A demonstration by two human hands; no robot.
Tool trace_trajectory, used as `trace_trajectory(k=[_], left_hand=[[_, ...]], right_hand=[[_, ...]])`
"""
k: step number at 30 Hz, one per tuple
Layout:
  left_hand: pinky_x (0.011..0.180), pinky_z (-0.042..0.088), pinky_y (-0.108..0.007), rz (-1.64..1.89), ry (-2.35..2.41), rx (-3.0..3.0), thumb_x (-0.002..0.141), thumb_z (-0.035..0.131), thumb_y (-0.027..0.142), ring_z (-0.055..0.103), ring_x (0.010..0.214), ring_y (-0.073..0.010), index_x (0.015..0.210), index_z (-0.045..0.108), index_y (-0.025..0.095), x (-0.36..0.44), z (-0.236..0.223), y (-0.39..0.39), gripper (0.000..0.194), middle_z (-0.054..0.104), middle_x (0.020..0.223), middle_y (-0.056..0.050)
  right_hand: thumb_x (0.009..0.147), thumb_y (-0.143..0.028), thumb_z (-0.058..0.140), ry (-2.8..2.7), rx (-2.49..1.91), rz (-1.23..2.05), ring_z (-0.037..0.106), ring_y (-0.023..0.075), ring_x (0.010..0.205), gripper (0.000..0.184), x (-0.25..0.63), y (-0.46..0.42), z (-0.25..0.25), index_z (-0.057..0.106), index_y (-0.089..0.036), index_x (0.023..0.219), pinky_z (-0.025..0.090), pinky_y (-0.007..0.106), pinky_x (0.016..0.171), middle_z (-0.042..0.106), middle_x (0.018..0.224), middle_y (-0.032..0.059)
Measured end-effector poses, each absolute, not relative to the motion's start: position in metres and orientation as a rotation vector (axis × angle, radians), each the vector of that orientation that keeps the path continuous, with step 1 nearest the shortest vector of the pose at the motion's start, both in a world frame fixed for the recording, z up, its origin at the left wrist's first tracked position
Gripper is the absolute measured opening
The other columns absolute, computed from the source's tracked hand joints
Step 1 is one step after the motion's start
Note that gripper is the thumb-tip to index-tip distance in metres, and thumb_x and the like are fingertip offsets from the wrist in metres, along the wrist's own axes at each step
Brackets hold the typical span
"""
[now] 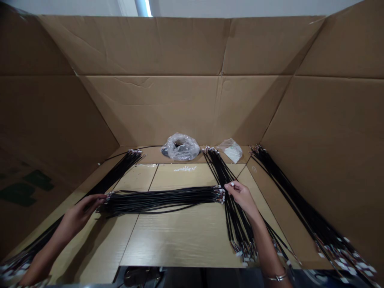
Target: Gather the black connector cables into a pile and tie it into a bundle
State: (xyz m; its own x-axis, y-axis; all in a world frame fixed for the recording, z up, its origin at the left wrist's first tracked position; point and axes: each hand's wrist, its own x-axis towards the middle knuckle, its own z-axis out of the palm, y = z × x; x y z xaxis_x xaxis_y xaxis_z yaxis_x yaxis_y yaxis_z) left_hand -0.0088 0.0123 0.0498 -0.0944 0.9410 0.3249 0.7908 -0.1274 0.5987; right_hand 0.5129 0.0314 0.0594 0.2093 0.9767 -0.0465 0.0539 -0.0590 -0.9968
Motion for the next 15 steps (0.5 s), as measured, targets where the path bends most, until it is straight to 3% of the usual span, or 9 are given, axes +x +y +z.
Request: trace_trajectory(k=[5,15], left_hand=[[0.078,0.057,-0.033,1.020,1.944,2.042,0.073,0.044,0.083,0.071,0.081,-0.0249,0.082,0.069,0.026,-0.016,0.041,0.014,0.063,0.077,0.088,-0.007],[0.082,0.055,-0.034,1.136,2.010,2.014,0.072,0.044,0.083,0.069,0.085,-0.0252,0.081,0.069,0.026,-0.027,0.023,0.019,0.063,0.076,0.087,-0.006]], right_hand=[[0.047,-0.061,0.085,-1.162,-1.394,0.985,0.054,0.0166,0.058,0.047,0.511,0.039,0.045,0.066,-0.020,0.057,0.043,0.028,0.054,0.063,0.059,0.0018],[0.064,-0.064,0.073,-1.328,-1.429,0.828,0.051,0.0159,0.058,0.044,0.511,0.044,0.022,0.068,-0.020,0.066,0.039,0.028,0.056,0.059,0.059,-0.0005]])
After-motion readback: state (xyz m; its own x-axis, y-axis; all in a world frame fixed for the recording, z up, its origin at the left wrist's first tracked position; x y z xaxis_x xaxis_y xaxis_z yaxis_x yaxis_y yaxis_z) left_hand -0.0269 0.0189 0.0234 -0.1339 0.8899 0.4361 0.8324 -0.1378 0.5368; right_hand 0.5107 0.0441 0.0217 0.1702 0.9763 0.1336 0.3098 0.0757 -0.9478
